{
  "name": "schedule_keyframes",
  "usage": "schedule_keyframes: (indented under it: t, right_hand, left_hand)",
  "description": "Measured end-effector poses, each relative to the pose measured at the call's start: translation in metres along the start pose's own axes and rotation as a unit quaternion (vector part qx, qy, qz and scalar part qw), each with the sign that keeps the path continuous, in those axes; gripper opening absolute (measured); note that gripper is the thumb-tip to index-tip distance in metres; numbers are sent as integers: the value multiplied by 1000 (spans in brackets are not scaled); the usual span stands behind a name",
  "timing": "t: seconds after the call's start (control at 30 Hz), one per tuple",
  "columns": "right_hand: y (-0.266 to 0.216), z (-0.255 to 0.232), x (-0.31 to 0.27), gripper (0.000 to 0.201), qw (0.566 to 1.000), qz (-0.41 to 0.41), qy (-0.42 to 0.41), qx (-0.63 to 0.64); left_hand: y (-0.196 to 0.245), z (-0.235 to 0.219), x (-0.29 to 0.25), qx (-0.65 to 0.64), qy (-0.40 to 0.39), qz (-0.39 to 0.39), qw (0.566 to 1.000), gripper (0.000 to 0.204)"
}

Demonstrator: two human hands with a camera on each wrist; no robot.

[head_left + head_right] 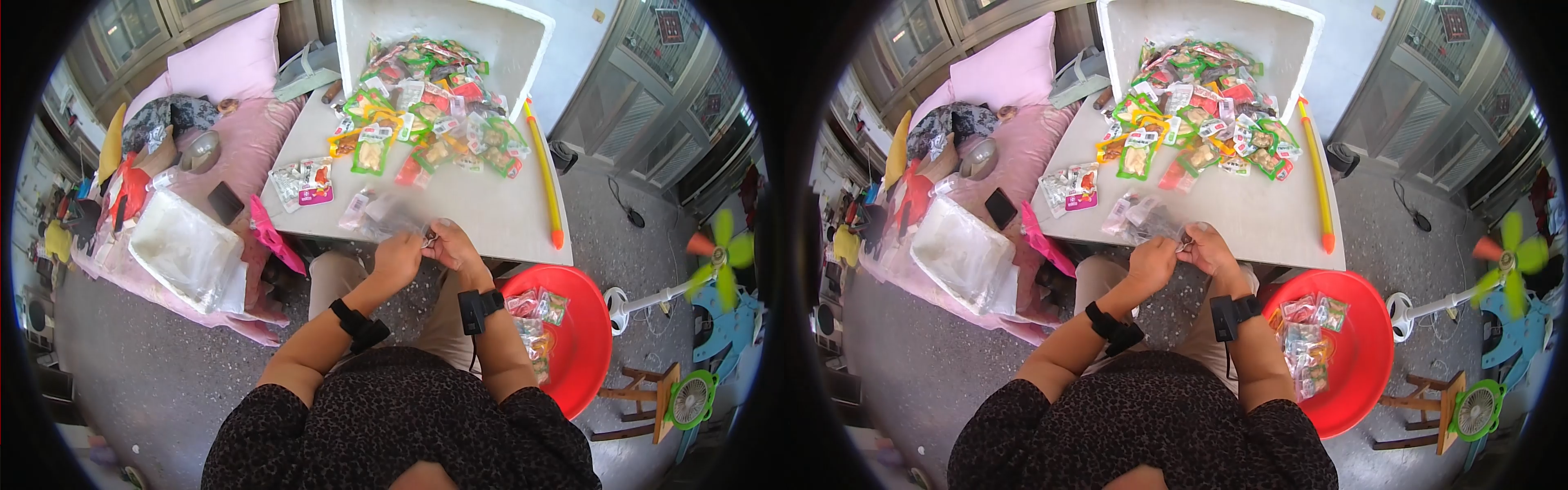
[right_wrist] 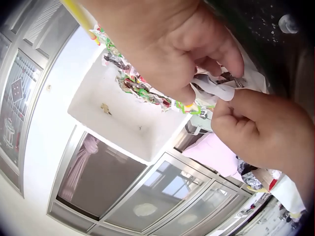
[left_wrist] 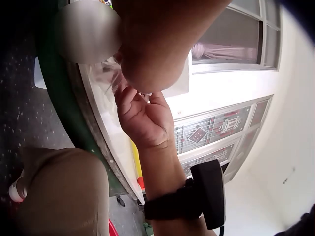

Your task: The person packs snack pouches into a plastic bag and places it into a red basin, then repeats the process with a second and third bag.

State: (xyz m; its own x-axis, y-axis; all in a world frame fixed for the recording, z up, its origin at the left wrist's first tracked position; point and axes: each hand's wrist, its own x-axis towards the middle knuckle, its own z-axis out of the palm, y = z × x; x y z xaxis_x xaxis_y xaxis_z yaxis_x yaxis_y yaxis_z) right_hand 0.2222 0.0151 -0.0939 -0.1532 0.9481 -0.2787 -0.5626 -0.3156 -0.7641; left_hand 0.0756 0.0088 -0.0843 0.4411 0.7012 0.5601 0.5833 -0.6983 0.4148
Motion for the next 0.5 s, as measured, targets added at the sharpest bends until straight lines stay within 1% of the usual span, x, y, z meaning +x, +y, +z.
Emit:
schedule_keyframes:
  t: [0.03, 0.13, 0.23, 0.33, 0.43, 0.5]
  right_hand:
    - [0, 5, 0, 20, 1000, -11, 21, -18]
    - [-15, 13, -18, 21, 981, 51, 63, -179]
    - [-12, -8, -16, 17, 975, 33, 63, -212]
    - [-4, -12, -7, 14, 991, -9, 75, -107]
    - [5, 5, 4, 7, 990, -18, 117, -74]
    - [18, 7, 21, 4, 991, -44, 122, -31]
  left_hand:
    - [-2, 0, -1, -1, 2, 2, 1000, 6]
    - [-3, -4, -2, -2, 13, 7, 1000, 6]
    - [-4, -6, -3, -2, 22, 6, 1000, 6]
    - [-4, -3, -4, 0, 14, 5, 1000, 5]
    - [1, -7, 1, 1, 7, 9, 1000, 4]
    - [1, -8, 2, 7, 3, 18, 1000, 4]
